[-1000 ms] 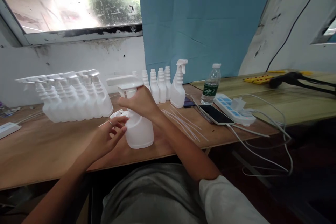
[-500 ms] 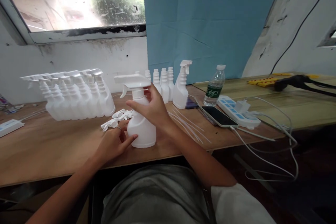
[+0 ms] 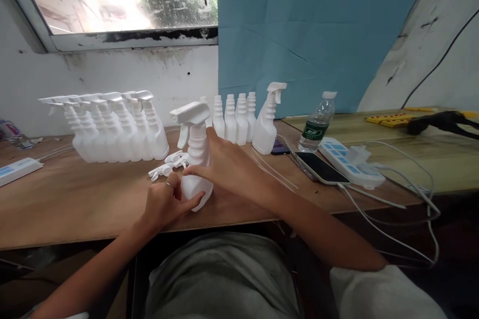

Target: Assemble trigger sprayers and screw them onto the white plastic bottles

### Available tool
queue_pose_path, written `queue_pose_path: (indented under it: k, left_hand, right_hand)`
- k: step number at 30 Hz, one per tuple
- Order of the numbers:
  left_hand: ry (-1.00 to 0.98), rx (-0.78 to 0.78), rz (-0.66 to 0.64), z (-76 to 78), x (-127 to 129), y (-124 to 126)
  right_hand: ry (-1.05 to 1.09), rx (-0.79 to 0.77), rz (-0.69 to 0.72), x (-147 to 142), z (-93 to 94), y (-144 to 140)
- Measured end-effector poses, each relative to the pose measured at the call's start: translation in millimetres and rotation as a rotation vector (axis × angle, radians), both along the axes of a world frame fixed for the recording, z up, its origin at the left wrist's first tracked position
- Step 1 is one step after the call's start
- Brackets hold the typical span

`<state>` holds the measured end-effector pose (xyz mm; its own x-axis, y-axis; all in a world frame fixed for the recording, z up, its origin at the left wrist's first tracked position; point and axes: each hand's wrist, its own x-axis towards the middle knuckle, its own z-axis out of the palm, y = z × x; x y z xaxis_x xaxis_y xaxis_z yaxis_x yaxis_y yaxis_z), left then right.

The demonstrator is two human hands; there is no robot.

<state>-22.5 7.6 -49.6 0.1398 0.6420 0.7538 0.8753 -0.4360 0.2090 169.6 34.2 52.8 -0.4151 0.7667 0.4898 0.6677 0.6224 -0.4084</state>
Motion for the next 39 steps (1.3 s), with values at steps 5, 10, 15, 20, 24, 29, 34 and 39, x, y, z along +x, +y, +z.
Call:
queue_pose_path:
  k: [5,10,15,20,24,29,34,39]
  left_hand:
    - [-0.111,-0.064,-0.038,3.4,-2,0]
    - [0.062,-0.31,-0.061,9.2,-1,1]
    - [0.281,-0.441,-0.085,12.0,1,2]
    - [0.473,-0.521,-0.174,12.1,0,3]
    - [0.524,-0.514,-0.214,10.7,0,4]
    - [0.53,-0.517,-0.219,10.2,0,5]
    - [0.545,-0.515,-0.224,10.4,1,5]
    - [0.522,-0.545,-0.228,15.9,0,2]
  right_hand:
    - [0.171,0.069,0.049,-1,17.7,36]
    - [0.391,0.226,0.088,-28,34.5,112]
    - [0.303,0.129,0.133,-83,17.0,177]
    - [0.247,-0.028,0.176,-120,-5.8,208]
    - [0.24,-0.088,0.234,-133,-14.8,219]
    - [0.217,-0.174,0.292,-144,-17.1,224]
    - [0.177,-0.18,0.312,-153,-21.1,221]
    - [0.122,-0.175,0.292,-143,-18.8,208]
